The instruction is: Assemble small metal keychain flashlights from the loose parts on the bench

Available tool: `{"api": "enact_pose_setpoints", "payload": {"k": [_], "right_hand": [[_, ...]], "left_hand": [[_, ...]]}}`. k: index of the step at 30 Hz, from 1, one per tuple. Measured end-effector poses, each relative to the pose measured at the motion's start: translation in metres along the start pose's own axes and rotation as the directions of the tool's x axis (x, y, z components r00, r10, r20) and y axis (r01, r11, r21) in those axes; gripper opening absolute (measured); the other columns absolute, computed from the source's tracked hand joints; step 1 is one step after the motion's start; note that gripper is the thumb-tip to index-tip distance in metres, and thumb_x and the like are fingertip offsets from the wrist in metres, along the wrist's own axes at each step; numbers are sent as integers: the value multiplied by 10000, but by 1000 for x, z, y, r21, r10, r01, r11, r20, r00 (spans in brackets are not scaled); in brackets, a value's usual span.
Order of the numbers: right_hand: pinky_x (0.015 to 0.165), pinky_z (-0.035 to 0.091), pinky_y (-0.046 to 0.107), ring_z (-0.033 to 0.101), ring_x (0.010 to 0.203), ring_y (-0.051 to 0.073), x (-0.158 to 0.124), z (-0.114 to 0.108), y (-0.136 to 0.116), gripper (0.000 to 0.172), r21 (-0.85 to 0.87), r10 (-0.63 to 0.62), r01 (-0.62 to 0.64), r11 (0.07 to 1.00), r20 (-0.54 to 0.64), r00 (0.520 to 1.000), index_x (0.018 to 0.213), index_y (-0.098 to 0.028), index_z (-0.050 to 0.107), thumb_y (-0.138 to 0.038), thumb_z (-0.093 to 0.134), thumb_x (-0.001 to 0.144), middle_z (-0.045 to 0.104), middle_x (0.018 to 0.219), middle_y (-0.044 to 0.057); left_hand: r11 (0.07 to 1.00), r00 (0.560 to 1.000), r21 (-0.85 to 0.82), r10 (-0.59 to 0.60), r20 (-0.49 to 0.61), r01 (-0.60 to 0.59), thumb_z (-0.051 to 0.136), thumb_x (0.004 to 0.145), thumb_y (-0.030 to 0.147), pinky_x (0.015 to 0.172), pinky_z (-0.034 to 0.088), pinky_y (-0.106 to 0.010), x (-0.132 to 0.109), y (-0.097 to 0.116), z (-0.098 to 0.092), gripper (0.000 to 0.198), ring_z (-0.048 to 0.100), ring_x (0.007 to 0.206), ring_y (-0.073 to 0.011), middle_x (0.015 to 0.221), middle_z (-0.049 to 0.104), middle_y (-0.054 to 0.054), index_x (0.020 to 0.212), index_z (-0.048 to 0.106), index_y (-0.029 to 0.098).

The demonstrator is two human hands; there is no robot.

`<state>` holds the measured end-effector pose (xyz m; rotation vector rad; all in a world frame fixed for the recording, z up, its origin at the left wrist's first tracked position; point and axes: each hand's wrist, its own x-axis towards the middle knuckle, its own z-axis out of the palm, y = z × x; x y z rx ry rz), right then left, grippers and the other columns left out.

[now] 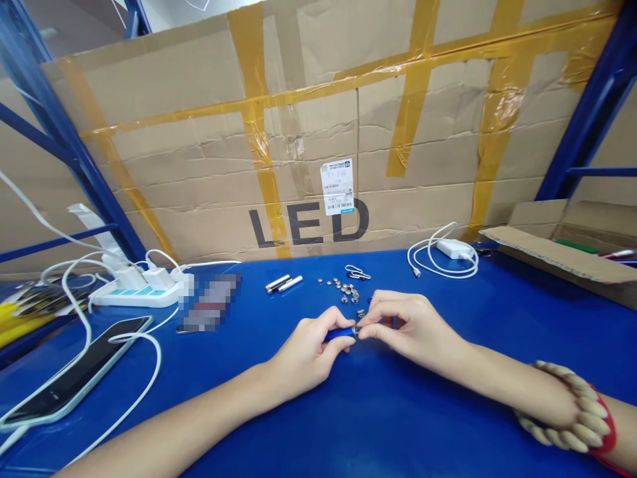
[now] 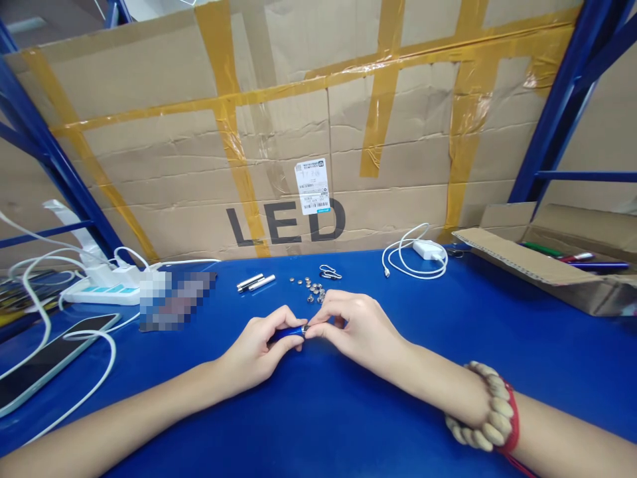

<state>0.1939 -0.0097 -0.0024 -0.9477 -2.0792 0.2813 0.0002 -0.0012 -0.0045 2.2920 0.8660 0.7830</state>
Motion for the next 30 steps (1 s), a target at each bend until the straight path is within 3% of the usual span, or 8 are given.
{"api": "enact_pose_setpoints", "payload": {"k": [3,6,8,18,26,30], "right_hand": [[451,385,212,508,486,92,2,0,-8,182,99,184,-185,978,26,983,638,-169,697,-316,655,736,602,625,19],[376,363,203,478,396,63,4,0,-14,227,213,368,-382,899,104,924,624,-147,691,-364,684,691,600,644,18],[348,360,197,474,366,54,5,0,-15,247,268,429,-455,849,152,891,629,-139,689,-383,699,667,602,657,15],[359,379,170,469,402,50,7,-3,-8,221,380,334,-340,861,83,939,603,-149,702,-361,762,594,589,618,-2],[328,307,148,426,327,43,11,-1,-2,222,399,496,-571,718,283,821,578,-134,649,-339,731,595,495,413,-54],[324,282,143,414,323,46,11,0,1,226,375,506,-594,712,313,804,572,-134,630,-347,690,621,463,366,-62]], "left_hand": [[1000,1000,-7,13,-21,-13,487,840,193,592,450,-193,0,1,1,23,598,633,-114,765,643,-5,822,484,178],[1000,999,-5,21,-33,-21,492,838,186,601,455,-191,0,0,1,23,604,650,-112,806,652,-8,817,489,177],[999,999,5,35,-41,-35,499,837,188,605,453,-190,0,0,1,22,600,656,-110,824,654,-7,818,496,176],[992,997,-96,79,16,-77,420,890,195,691,459,-212,0,3,-2,86,617,741,-121,814,662,-6,940,487,175],[994,996,-60,86,-5,-86,457,876,190,691,466,-210,1,4,-2,118,621,729,-119,818,671,-14,981,501,159],[993,994,-57,105,-1,-105,462,878,185,703,470,-196,-1,3,-3,146,625,751,-109,863,679,-14,1014,511,163]]}}
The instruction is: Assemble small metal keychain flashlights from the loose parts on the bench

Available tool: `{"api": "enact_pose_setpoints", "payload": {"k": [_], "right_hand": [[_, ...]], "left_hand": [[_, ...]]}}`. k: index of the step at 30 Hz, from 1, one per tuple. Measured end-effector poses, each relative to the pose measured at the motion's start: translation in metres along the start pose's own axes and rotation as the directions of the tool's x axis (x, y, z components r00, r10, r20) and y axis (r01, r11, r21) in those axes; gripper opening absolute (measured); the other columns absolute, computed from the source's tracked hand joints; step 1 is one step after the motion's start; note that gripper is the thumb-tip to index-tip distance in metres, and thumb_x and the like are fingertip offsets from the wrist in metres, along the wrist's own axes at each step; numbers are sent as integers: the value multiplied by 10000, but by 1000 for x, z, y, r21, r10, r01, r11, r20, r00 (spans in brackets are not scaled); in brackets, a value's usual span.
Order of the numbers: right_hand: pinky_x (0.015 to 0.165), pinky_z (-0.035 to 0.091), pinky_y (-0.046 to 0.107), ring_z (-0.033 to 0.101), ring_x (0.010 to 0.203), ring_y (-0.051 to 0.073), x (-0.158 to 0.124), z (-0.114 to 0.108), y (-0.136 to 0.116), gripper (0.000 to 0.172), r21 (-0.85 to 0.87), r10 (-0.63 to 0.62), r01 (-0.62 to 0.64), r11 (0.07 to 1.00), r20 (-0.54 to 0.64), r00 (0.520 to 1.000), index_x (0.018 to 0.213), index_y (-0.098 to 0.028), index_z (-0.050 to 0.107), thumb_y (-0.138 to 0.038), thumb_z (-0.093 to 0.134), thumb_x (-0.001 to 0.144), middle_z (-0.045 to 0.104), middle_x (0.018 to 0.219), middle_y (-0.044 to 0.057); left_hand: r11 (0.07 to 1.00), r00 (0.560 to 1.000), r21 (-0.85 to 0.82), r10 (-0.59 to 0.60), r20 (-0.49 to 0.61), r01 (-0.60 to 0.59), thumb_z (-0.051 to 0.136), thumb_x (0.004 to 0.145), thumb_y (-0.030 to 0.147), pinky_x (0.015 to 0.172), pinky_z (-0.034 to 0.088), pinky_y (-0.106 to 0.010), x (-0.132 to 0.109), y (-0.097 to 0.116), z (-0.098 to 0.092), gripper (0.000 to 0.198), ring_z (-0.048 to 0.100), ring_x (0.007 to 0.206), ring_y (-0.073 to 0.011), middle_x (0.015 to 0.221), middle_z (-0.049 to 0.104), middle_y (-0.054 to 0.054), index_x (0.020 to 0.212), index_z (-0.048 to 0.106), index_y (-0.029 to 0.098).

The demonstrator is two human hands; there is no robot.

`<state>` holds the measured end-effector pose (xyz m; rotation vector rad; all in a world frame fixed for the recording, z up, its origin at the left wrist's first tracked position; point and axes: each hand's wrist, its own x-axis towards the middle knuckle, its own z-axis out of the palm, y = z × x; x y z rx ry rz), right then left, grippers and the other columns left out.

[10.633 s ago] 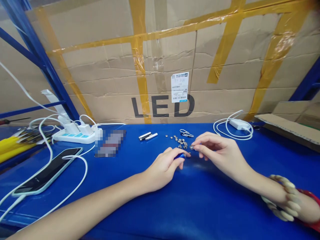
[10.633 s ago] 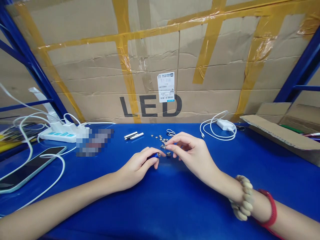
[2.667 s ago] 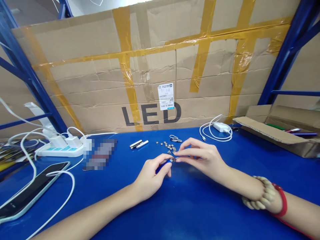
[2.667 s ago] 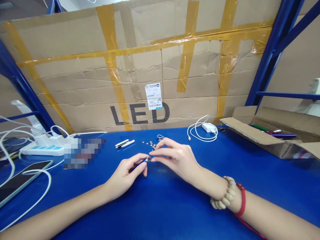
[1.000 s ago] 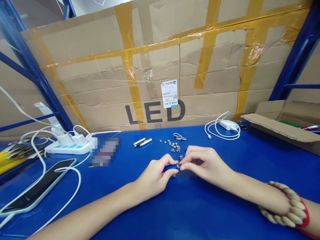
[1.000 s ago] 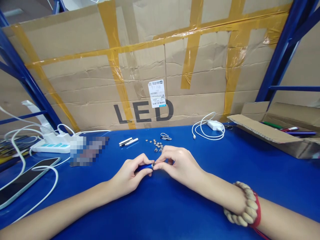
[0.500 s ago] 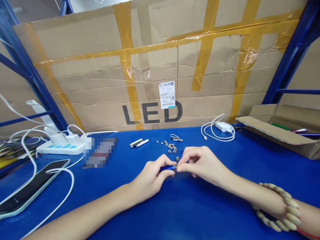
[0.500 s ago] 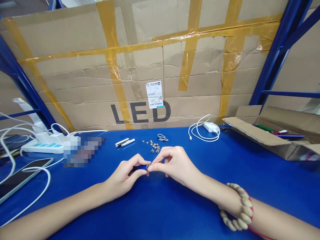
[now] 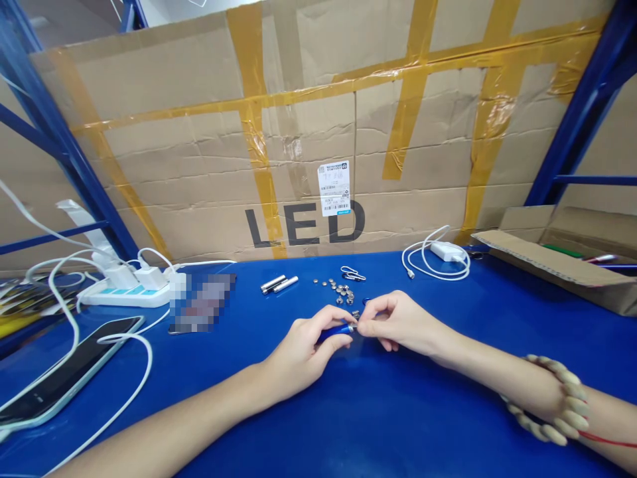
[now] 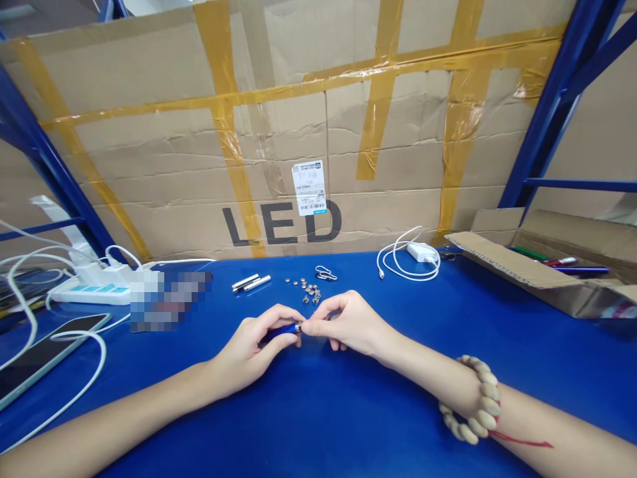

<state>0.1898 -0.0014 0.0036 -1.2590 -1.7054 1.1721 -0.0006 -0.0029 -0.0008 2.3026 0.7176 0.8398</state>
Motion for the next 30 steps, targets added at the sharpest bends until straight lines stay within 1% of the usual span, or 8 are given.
{"api": "enact_pose_setpoints", "payload": {"k": [3,7,10,15,18,24,27,30], "right_hand": [[330,277,143,409,328,43,-1,0,0,227,-9,5,-5,1000,1,1000,573,-136,620,-347,679,628,462,367,-63],[333,275,146,406,331,42,-2,0,-1,248,-11,7,-7,1000,11,1000,571,-137,609,-367,672,639,469,377,-60],[334,267,145,407,331,41,-2,-1,-1,265,-17,15,-14,1000,17,1000,572,-137,612,-385,674,642,470,376,-59],[344,285,147,410,331,42,-2,-1,-1,284,-3,44,-43,999,33,999,556,-140,608,-400,713,601,473,367,-60],[338,272,149,410,327,45,-2,-1,-1,309,-10,50,-50,999,29,998,548,-140,600,-422,721,587,469,360,-59],[323,252,142,407,323,45,-1,0,1,334,-51,71,-70,996,24,997,543,-140,585,-445,712,589,455,354,-60],[315,262,142,403,320,46,-1,1,1,334,-60,94,-92,994,27,995,551,-142,584,-450,708,593,458,357,-60],[307,265,141,398,313,47,-1,1,1,332,-70,85,-84,994,19,996,552,-144,583,-449,704,601,456,351,-60]], "left_hand": [[1000,1000,9,11,2,-11,463,881,188,732,470,-193,0,-1,0,173,630,787,-111,909,680,-17,1042,523,168],[998,998,40,54,17,-55,454,891,196,822,457,-206,1,-2,-1,258,627,875,-118,1020,661,-15,1137,532,210],[996,997,64,66,28,-68,440,901,204,850,447,-210,1,-1,-2,271,622,899,-124,1026,664,-10,1145,557,227],[996,998,65,55,24,-56,451,894,195,842,446,-202,2,-2,-2,269,621,889,-125,976,670,-7,1131,577,218],[997,999,60,47,18,-48,442,896,182,822,444,-191,1,-2,-1,270,617,871,-118,943,670,-1,1127,576,219],[997,999,80,0,42,-3,403,908,183,767,448,-200,1,-2,-1,273,611,794,-116,849,654,2,1128,561,219],[996,999,92,-18,47,14,391,911,191,761,446,-211,1,-2,-1,267,605,783,-119,832,641,2,1116,559,224],[994,998,101,-38,49,33,382,913,192,760,440,-220,1,-1,-1,263,601,778,-118,824,628,9,1112,549,233]]}}
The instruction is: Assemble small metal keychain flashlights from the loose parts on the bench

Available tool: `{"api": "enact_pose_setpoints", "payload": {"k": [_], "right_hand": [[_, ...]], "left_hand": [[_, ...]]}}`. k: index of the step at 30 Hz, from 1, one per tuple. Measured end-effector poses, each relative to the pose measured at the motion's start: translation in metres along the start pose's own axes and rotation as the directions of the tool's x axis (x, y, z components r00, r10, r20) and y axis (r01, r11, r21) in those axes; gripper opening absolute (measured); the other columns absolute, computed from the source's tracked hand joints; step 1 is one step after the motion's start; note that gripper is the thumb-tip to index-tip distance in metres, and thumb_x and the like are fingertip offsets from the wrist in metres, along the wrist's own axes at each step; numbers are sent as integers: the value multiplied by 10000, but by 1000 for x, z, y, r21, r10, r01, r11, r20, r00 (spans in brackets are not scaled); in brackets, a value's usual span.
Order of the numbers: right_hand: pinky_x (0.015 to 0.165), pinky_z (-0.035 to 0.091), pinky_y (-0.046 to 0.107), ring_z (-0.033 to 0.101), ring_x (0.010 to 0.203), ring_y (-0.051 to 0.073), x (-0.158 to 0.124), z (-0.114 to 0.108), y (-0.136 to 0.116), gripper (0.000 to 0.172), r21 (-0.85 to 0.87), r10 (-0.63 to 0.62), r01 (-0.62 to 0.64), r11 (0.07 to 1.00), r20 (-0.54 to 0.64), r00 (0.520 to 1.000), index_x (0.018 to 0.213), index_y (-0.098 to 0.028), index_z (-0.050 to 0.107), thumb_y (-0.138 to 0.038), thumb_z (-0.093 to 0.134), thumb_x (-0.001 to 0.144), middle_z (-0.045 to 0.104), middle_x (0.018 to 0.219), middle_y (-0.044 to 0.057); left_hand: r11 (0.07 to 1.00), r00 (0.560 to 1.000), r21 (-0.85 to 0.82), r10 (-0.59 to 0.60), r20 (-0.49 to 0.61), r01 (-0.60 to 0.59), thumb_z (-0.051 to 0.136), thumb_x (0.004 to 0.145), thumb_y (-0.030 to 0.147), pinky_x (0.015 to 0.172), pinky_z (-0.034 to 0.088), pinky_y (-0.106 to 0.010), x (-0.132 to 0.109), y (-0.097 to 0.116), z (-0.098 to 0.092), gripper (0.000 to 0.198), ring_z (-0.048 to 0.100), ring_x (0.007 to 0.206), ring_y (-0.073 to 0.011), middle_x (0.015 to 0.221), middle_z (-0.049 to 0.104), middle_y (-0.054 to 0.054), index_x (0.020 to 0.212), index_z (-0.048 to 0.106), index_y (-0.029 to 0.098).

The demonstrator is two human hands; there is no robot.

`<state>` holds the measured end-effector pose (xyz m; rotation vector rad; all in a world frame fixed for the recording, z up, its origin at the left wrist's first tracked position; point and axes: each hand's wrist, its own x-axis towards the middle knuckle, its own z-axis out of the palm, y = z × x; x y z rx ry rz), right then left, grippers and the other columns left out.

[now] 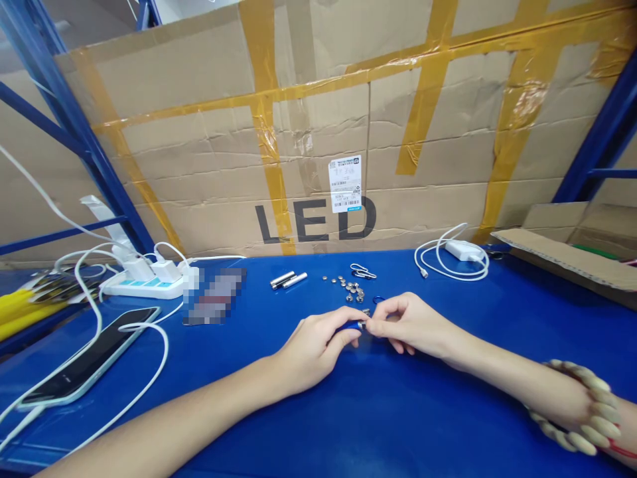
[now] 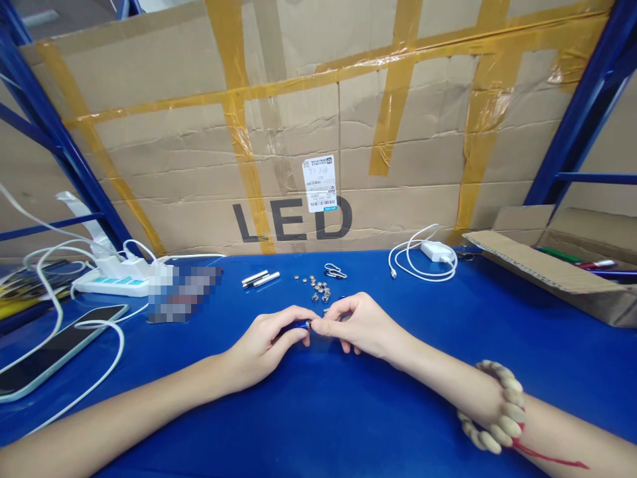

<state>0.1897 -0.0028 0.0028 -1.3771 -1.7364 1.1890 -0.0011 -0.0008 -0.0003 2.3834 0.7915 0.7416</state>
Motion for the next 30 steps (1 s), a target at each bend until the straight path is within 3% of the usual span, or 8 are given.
{"api": "enact_pose_setpoints", "payload": {"k": [10,13,15,17,19,21,26,30], "right_hand": [[296,265,155,378,294,54,4,2,2,374,-47,2,-4,999,-38,999,534,-154,560,-498,685,611,437,338,-60],[339,327,183,437,339,71,2,0,2,353,-195,-170,144,970,-122,978,575,-152,609,-489,656,670,523,434,-26],[426,392,197,511,438,82,-2,-3,2,281,-402,-457,366,839,-156,876,668,-164,673,-439,649,718,625,616,12],[500,419,190,576,557,93,-6,-7,2,195,-599,-707,537,594,-69,704,832,-203,699,-374,623,779,667,783,25],[513,415,167,607,619,85,-10,-10,1,172,-716,-826,592,371,37,563,938,-231,679,-316,564,844,677,840,18],[499,401,156,604,595,64,-12,-13,1,172,-782,-875,580,226,98,473,941,-239,668,-293,517,881,679,835,5],[498,379,177,607,599,66,-12,-20,4,263,-831,-907,555,49,196,373,905,-256,660,-220,401,936,683,797,-15],[546,405,179,621,631,75,-11,-21,6,259,-831,-894,556,23,232,383,940,-279,657,-245,401,938,687,799,-16]], "left_hand": [[997,999,63,-44,24,42,340,926,227,714,420,-216,0,0,1,233,588,759,-120,806,619,19,1085,510,229],[995,998,74,-61,21,60,330,930,239,702,414,-216,0,0,1,234,588,754,-121,804,625,27,1094,498,239],[996,998,68,-61,21,60,321,933,241,719,414,-218,0,0,1,227,590,762,-122,802,628,29,1067,504,234],[997,998,56,-54,23,53,310,936,241,737,415,-217,1,1,1,221,591,773,-122,811,630,25,1013,516,220],[998,998,47,-50,28,49,297,939,242,745,417,-217,1,1,1,229,590,779,-122,820,629,20,988,519,213],[998,998,39,-52,34,51,288,940,244,747,418,-218,1,1,1,236,588,777,-123,818,628,18,1005,513,214],[996,996,62,-68,49,65,268,941,241,717,412,-215,0,1,0,252,566,722,-116,766,607,26,1005,509,211],[989,993,131,-79,87,68,262,936,247,641,395,-210,0,2,0,254,518,636,-106,699,558,37,955,513,210]]}}
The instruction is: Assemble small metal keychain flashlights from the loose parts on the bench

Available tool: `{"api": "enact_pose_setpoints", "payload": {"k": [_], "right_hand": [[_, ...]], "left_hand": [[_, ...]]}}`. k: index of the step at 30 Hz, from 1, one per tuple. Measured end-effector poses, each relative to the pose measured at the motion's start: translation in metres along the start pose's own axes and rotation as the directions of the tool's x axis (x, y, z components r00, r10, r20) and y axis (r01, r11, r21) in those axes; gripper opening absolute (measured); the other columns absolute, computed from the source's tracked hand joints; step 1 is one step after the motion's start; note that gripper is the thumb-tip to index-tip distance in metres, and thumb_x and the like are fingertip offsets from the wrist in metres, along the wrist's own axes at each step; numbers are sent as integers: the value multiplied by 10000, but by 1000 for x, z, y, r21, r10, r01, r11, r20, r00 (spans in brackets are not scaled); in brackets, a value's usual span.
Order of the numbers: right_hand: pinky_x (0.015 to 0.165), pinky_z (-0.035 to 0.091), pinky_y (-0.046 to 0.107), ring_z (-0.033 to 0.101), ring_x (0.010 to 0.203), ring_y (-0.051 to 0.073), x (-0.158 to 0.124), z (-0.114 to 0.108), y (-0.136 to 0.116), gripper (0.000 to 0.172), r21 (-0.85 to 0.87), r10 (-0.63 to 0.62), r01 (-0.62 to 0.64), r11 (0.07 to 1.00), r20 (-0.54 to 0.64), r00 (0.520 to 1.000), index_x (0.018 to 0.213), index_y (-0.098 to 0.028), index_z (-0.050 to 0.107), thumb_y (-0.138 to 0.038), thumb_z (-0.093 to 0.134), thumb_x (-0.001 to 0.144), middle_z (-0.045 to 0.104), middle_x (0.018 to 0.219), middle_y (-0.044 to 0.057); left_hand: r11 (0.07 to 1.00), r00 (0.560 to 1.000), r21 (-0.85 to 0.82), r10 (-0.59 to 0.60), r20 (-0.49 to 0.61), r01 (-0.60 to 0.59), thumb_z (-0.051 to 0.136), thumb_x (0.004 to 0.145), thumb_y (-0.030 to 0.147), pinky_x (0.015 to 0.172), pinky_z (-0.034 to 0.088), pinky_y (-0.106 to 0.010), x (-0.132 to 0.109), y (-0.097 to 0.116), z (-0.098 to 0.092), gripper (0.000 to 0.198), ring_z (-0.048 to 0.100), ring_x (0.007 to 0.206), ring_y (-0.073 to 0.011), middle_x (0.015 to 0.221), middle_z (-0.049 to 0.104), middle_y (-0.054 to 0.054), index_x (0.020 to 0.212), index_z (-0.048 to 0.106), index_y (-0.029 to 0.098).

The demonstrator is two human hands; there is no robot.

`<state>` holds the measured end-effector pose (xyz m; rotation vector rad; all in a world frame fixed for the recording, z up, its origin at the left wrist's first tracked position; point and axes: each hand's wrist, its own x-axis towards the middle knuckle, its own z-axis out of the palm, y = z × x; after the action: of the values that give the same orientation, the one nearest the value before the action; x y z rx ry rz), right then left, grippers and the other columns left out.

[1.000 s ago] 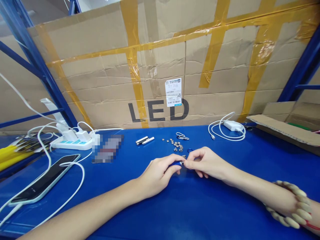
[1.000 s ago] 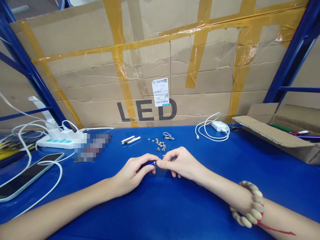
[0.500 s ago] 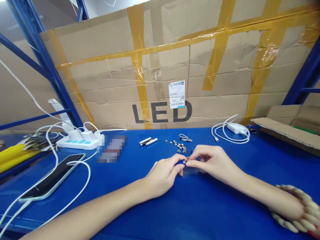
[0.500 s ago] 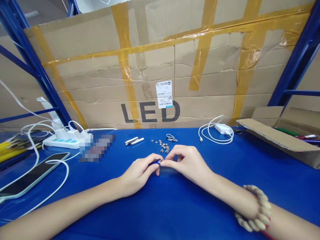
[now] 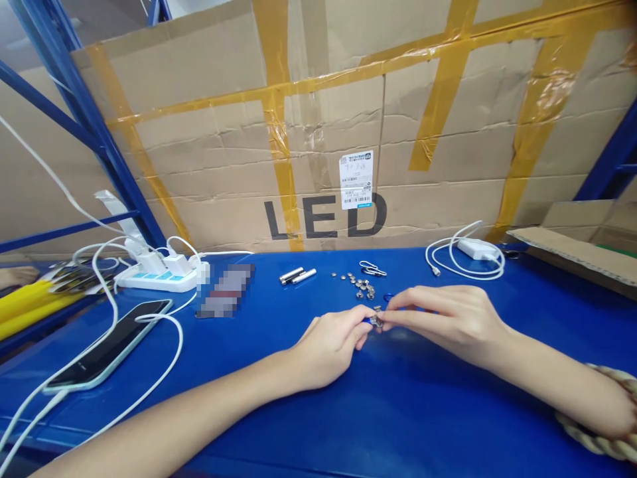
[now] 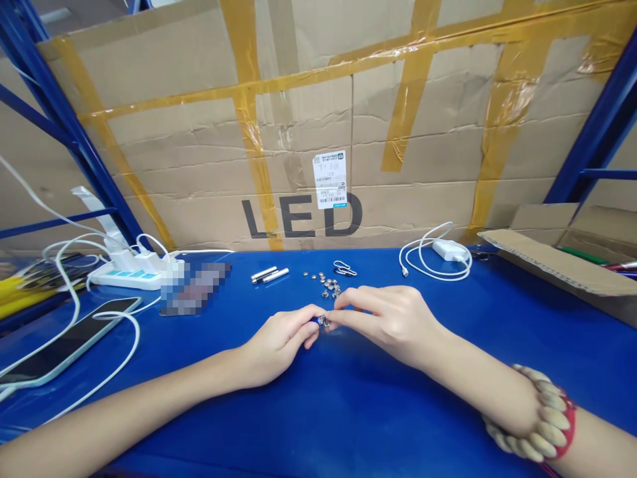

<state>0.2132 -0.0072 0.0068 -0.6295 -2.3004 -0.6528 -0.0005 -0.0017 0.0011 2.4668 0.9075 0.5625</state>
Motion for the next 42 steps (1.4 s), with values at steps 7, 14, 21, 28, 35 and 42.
{"api": "enact_pose_setpoints", "payload": {"k": [7,14,21,28,35,42], "right_hand": [[487,390,157,613,596,65,6,0,-6,235,146,58,-70,987,86,995,831,-217,665,-263,451,915,670,752,-8],[521,415,167,613,631,97,6,3,-12,210,336,240,-282,899,160,957,744,-201,675,-290,525,862,661,736,21],[552,414,196,576,631,109,3,9,-15,157,440,335,-386,811,191,923,723,-188,669,-252,569,825,634,708,24],[511,418,212,547,549,105,12,7,-22,177,533,516,-606,590,328,791,600,-167,641,-252,612,753,596,641,17],[362,381,175,482,405,78,18,5,-25,239,517,558,-842,153,659,505,618,-143,618,-367,682,670,529,508,-21],[308,340,130,463,407,60,21,2,-23,333,487,480,-872,-48,777,407,604,-131,605,-447,709,620,497,493,-35]], "left_hand": [[991,999,132,12,41,-17,246,941,261,610,365,-221,0,0,0,292,490,670,-120,711,515,27,730,436,194],[983,997,176,33,67,-44,245,941,233,625,379,-232,-2,2,-1,259,494,686,-135,731,520,9,768,434,195],[993,998,121,-13,68,4,274,935,246,616,392,-236,-3,4,-3,207,519,688,-142,753,534,6,923,476,202],[998,998,37,-51,29,50,335,918,268,568,378,-231,-3,2,-1,115,549,632,-138,721,548,21,912,432,206],[999,1000,32,16,-20,-16,385,905,253,622,418,-238,-5,-1,2,72,580,684,-139,824,595,-7,896,439,206],[994,987,16,110,-118,-109,455,885,216,762,449,-238,-6,-2,4,106,596,889,-152,973,620,-27,975,506,196]]}}
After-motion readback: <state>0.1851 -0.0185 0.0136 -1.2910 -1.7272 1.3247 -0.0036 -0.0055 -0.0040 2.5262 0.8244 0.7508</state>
